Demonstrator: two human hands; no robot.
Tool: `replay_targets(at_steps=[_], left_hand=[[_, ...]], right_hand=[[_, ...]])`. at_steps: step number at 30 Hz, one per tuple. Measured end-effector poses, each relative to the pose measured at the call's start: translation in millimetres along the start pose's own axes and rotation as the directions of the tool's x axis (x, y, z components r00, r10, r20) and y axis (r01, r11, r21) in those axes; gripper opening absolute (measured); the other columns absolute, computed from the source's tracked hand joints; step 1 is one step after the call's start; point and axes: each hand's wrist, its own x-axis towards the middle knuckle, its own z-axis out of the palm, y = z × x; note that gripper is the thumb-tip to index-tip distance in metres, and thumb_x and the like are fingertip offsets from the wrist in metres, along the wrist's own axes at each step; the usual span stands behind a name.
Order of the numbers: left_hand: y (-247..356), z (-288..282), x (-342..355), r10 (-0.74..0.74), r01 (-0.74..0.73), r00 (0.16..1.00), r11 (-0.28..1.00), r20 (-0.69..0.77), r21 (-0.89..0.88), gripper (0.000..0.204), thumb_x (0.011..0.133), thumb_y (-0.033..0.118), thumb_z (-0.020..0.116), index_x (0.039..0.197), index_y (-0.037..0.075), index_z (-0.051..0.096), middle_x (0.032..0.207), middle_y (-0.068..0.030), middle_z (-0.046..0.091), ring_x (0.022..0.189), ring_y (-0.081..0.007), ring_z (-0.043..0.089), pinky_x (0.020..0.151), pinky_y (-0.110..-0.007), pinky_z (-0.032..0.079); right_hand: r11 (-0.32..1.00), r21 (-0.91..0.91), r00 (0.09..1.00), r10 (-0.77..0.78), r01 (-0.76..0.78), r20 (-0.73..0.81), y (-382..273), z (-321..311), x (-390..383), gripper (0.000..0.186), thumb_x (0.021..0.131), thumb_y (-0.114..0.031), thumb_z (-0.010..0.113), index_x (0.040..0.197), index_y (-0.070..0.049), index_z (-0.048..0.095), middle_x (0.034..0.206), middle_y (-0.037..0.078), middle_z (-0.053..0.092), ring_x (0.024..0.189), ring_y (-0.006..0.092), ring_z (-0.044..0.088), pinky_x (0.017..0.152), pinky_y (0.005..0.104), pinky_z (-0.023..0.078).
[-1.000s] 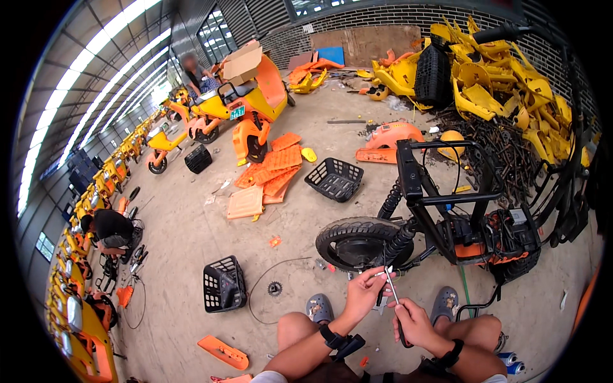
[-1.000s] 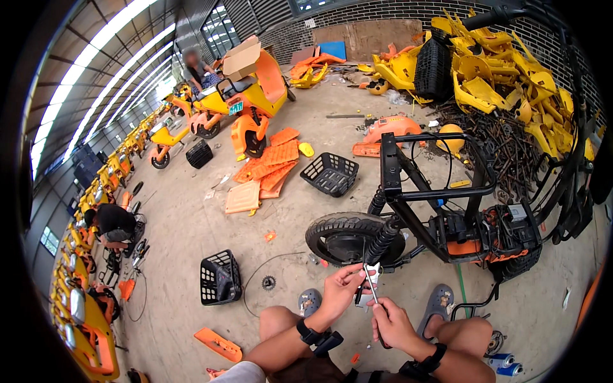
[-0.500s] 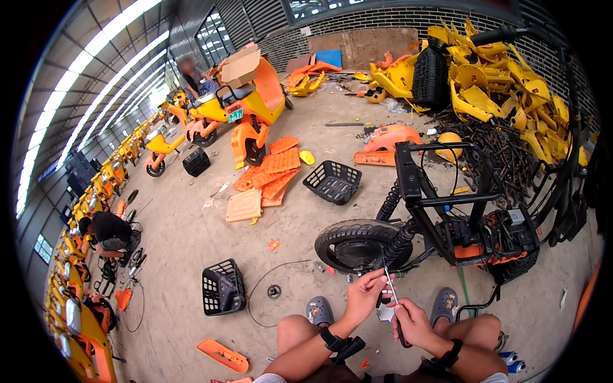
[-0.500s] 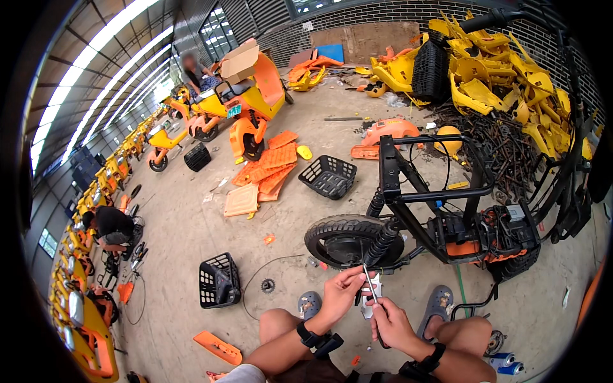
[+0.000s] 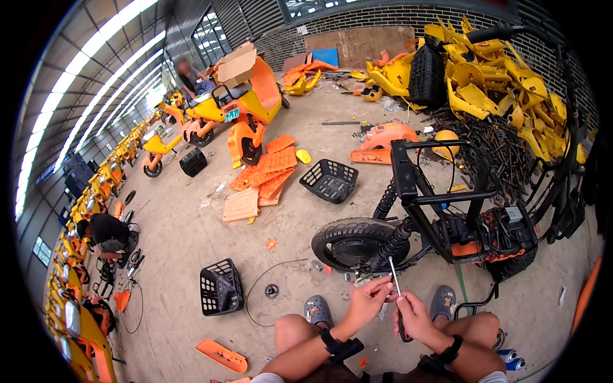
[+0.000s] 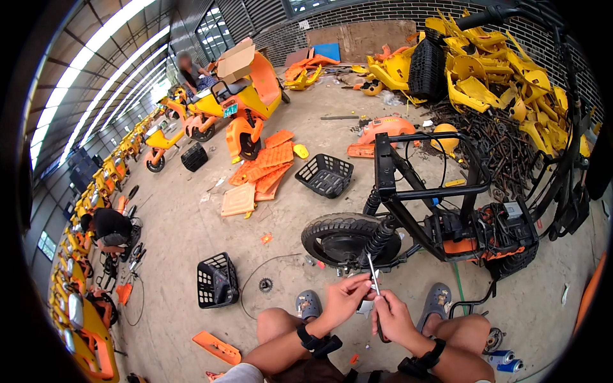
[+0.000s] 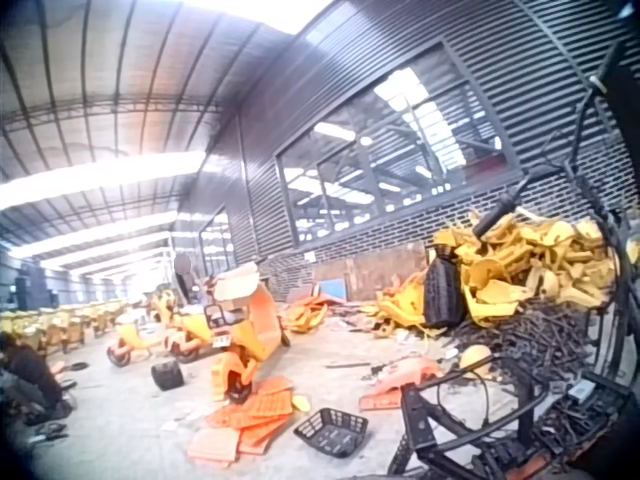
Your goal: The person uses a screwdriver and pliers to manipulate components on a scooter frame while sitting on the floor, handling small parts and wires.
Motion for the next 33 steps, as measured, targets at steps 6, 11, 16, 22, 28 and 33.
replay_targets(at_steps=[6,11,16,22,28,33], left_hand=[[5,3,-1,-0.007,0.008,1.000,0.998,0.020,-0.063,0.030,0.096,0.011,0.056,0.121,-0.005,0.055,0.109,-0.0135,0.067,0.091,-0.0157,0.067,0.075,-0.028,0.058],[11,5,1,-0.061,0.062,0.997,0.998,0.045,-0.029,0.028,0.097,0.010,0.055,0.120,-0.005,0.055,0.107,-0.0140,0.068,0.091,-0.0172,0.067,0.072,-0.030,0.059],[6,1,0,-0.070,0.072,0.997,0.997,0.043,-0.030,0.025,0.096,0.009,0.056,0.116,-0.005,0.057,0.105,-0.0135,0.068,0.090,-0.0167,0.068,0.070,-0.028,0.059],[5,2,-5,-0.113,0.110,0.987,0.993,0.116,0.031,0.027,0.095,0.010,0.058,0.116,-0.006,0.057,0.101,-0.0108,0.069,0.084,-0.0144,0.068,0.069,-0.025,0.057],[2,4,-6,-0.143,0.115,0.969,0.983,0.203,0.146,0.025,0.095,0.010,0.058,0.115,-0.005,0.058,0.097,-0.0102,0.069,0.083,-0.0146,0.068,0.068,-0.025,0.057],[9,5,-8,-0.164,0.141,0.956,0.984,0.243,0.110,0.025,0.096,0.011,0.057,0.116,-0.005,0.058,0.099,-0.0114,0.068,0.083,-0.0151,0.069,0.068,-0.026,0.058]], right_hand=[[0.998,0.067,1.000,-0.006,0.007,-0.020,0,-9,7,0.025,0.102,-0.020,0.039,0.108,0.000,0.052,0.063,0.005,0.052,0.045,0.0140,0.053,0.042,0.0283,0.047],[0.996,0.084,0.999,-0.036,0.037,-0.021,-1,-9,5,0.020,0.100,-0.017,0.044,0.107,0.000,0.052,0.063,0.006,0.054,0.045,0.0130,0.053,0.042,0.0274,0.046],[0.976,0.065,0.965,-0.193,0.207,-0.175,-6,-8,8,0.017,0.094,-0.011,0.057,0.106,0.000,0.052,0.060,0.003,0.055,0.046,0.0088,0.052,0.041,0.0237,0.043],[0.971,-0.038,0.907,-0.233,0.235,-0.352,-4,-10,11,0.030,0.084,-0.011,0.072,0.104,-0.001,0.053,0.076,0.002,0.061,0.051,0.0049,0.053,0.042,0.0196,0.040],[0.954,-0.096,0.871,-0.299,0.284,-0.389,-6,-10,13,0.032,0.080,-0.007,0.075,0.103,-0.003,0.053,0.080,0.004,0.064,0.055,0.0041,0.054,0.044,0.0190,0.041],[0.963,-0.097,0.893,-0.270,0.252,-0.360,-6,-14,15,0.035,0.080,-0.003,0.074,0.107,-0.003,0.052,0.082,0.005,0.063,0.057,0.0064,0.057,0.045,0.0191,0.044]])
